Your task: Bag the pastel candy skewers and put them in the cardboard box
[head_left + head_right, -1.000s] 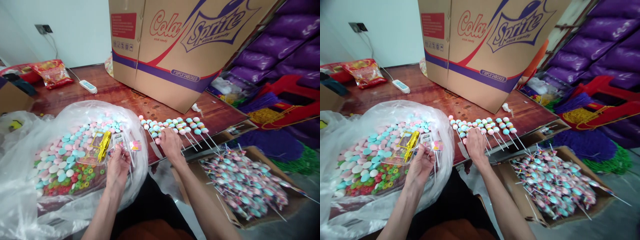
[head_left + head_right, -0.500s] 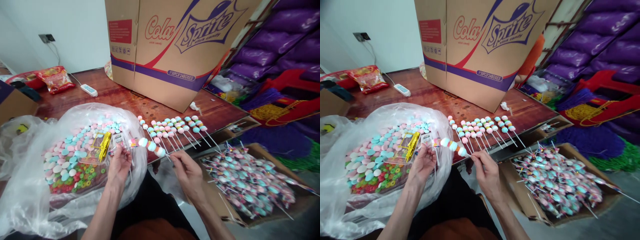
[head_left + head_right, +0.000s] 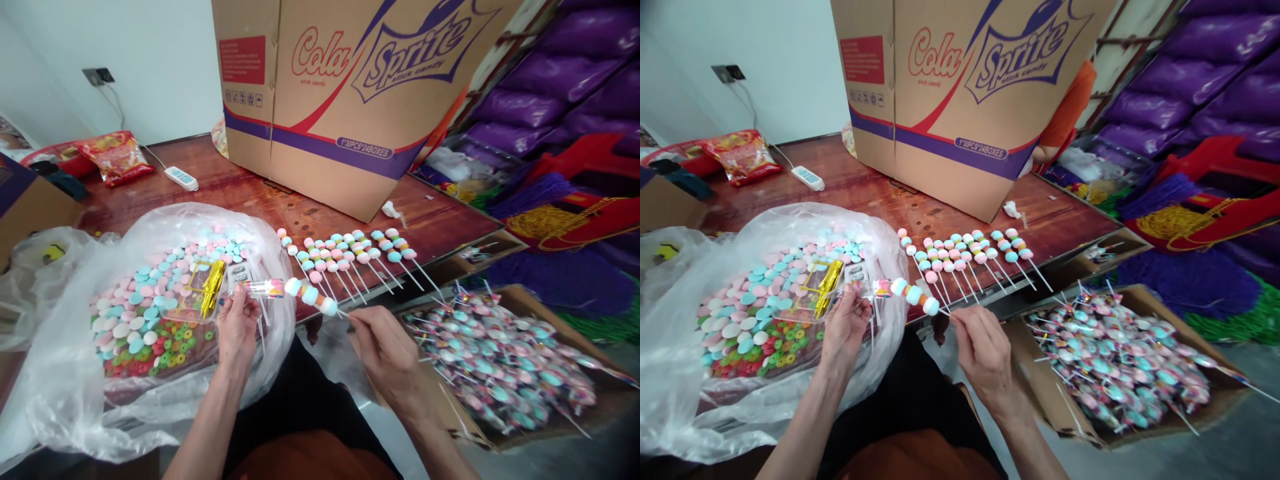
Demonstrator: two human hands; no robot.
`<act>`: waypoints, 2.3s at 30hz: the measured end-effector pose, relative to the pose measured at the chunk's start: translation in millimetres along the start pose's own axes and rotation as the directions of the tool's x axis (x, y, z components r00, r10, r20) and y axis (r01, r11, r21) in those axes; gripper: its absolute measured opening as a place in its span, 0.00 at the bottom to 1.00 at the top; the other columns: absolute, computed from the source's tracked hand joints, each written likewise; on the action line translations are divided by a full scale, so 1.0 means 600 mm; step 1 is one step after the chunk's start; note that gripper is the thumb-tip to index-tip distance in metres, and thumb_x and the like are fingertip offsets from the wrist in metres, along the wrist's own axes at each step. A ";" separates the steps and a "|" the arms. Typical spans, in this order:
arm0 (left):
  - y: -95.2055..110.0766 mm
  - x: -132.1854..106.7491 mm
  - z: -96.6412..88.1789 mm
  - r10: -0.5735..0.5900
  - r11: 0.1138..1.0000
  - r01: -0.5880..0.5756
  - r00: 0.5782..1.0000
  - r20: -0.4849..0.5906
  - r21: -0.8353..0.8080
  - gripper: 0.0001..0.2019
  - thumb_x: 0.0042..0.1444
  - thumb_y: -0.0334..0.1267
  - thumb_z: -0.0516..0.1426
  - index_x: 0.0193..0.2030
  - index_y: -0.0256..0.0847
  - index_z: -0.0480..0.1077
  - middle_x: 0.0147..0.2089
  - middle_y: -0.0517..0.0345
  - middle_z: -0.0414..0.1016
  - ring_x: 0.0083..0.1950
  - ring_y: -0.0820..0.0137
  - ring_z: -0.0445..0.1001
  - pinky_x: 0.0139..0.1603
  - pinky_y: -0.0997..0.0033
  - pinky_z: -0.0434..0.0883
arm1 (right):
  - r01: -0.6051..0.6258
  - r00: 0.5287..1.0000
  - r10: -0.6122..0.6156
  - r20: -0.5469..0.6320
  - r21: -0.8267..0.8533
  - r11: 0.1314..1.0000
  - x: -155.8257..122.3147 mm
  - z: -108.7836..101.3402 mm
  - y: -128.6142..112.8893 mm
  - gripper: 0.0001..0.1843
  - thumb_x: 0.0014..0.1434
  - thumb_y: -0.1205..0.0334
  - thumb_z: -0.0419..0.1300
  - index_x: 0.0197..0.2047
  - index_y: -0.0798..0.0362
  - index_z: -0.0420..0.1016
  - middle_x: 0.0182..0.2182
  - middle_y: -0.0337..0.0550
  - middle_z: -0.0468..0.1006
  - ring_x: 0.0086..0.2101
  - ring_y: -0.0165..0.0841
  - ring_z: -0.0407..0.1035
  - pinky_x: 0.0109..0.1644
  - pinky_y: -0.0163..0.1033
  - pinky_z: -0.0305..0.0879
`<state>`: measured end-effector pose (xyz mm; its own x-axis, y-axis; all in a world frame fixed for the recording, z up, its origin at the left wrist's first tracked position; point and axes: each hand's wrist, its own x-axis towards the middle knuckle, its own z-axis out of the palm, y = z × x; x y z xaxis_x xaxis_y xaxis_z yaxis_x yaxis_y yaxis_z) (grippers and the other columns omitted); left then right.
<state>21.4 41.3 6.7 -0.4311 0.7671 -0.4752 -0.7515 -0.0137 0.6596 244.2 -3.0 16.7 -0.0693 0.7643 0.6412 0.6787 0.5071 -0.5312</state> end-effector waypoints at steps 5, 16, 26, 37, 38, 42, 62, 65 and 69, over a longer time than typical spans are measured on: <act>0.005 -0.006 0.009 -0.126 0.992 0.126 0.992 -0.013 -0.014 0.06 0.55 0.32 0.64 0.31 0.34 0.72 0.24 0.62 0.72 0.23 0.78 0.71 0.26 0.80 0.70 | -0.107 0.994 0.109 -0.010 0.110 0.988 -0.007 0.008 -0.009 0.09 0.65 0.73 0.54 0.41 0.50 0.71 0.31 0.42 0.72 0.32 0.32 0.68 0.38 0.39 0.66; 0.004 -0.008 0.013 -0.238 0.971 0.238 0.971 -0.021 0.037 0.08 0.60 0.32 0.60 0.30 0.34 0.71 0.22 0.61 0.70 0.22 0.76 0.72 0.23 0.79 0.70 | -0.072 0.997 0.068 0.034 0.158 0.985 -0.014 0.005 0.011 0.09 0.64 0.73 0.55 0.40 0.50 0.73 0.33 0.43 0.75 0.34 0.33 0.70 0.39 0.40 0.67; -0.001 -0.003 0.007 -0.142 0.988 0.124 0.969 0.205 0.094 0.12 0.45 0.36 0.70 0.31 0.37 0.73 0.28 0.62 0.75 0.26 0.75 0.74 0.27 0.76 0.72 | -0.302 0.928 0.222 0.300 0.252 0.919 0.002 -0.018 0.027 0.10 0.67 0.62 0.54 0.34 0.51 0.74 0.29 0.41 0.74 0.31 0.32 0.69 0.35 0.36 0.64; -0.014 -0.015 0.008 0.002 0.986 -0.040 0.974 0.228 0.164 0.17 0.42 0.43 0.71 0.31 0.37 0.70 0.29 0.61 0.75 0.29 0.74 0.76 0.32 0.75 0.74 | -0.362 0.903 0.262 0.340 0.275 0.891 0.001 -0.009 0.004 0.11 0.66 0.62 0.55 0.31 0.51 0.73 0.27 0.38 0.72 0.29 0.30 0.67 0.34 0.35 0.62; -0.015 -0.017 0.009 0.020 0.986 -0.055 0.975 0.220 0.155 0.17 0.42 0.43 0.71 0.31 0.37 0.70 0.30 0.61 0.75 0.29 0.73 0.77 0.33 0.75 0.74 | -0.374 0.899 0.272 0.342 0.282 0.883 0.000 -0.006 0.001 0.11 0.66 0.62 0.55 0.31 0.51 0.73 0.27 0.38 0.72 0.29 0.30 0.67 0.34 0.35 0.62; -0.017 -0.025 0.013 0.055 0.984 -0.090 0.974 0.220 0.154 0.17 0.46 0.47 0.69 0.33 0.39 0.70 0.33 0.59 0.77 0.30 0.71 0.78 0.33 0.73 0.74 | -0.401 0.893 0.305 0.331 0.278 0.873 -0.007 0.011 -0.010 0.12 0.66 0.61 0.55 0.32 0.51 0.73 0.26 0.38 0.70 0.28 0.30 0.66 0.33 0.35 0.61; -0.024 -0.034 0.011 -0.113 0.994 0.107 0.957 0.267 0.036 0.10 0.52 0.40 0.67 0.35 0.37 0.72 0.42 0.46 0.81 0.50 0.59 0.80 0.47 0.67 0.75 | -0.648 0.750 0.471 0.465 0.375 0.663 -0.014 0.039 -0.040 0.14 0.64 0.55 0.55 0.30 0.53 0.71 0.20 0.33 0.64 0.23 0.27 0.60 0.27 0.32 0.57; -0.027 -0.037 0.012 -0.123 0.992 0.109 0.958 0.260 0.069 0.13 0.51 0.43 0.67 0.35 0.37 0.72 0.42 0.47 0.82 0.48 0.60 0.80 0.47 0.64 0.75 | -0.652 0.749 0.474 0.462 0.388 0.652 -0.017 0.045 -0.044 0.14 0.65 0.56 0.55 0.30 0.53 0.71 0.19 0.32 0.63 0.21 0.26 0.59 0.26 0.31 0.56; -0.029 -0.043 0.015 -0.109 0.988 0.076 0.960 0.258 0.133 0.16 0.48 0.45 0.68 0.36 0.39 0.70 0.38 0.50 0.82 0.42 0.61 0.81 0.43 0.63 0.75 | -0.523 0.833 0.406 0.377 0.294 0.800 -0.027 0.053 -0.048 0.12 0.66 0.61 0.53 0.31 0.53 0.70 0.20 0.33 0.66 0.22 0.26 0.61 0.28 0.31 0.58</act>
<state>50.0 27.6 13.0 -0.2035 0.9033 -0.3777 -0.7088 0.1302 0.6932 202.2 -17.4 3.9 -0.0578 0.9923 0.1095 0.3641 0.1231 -0.9232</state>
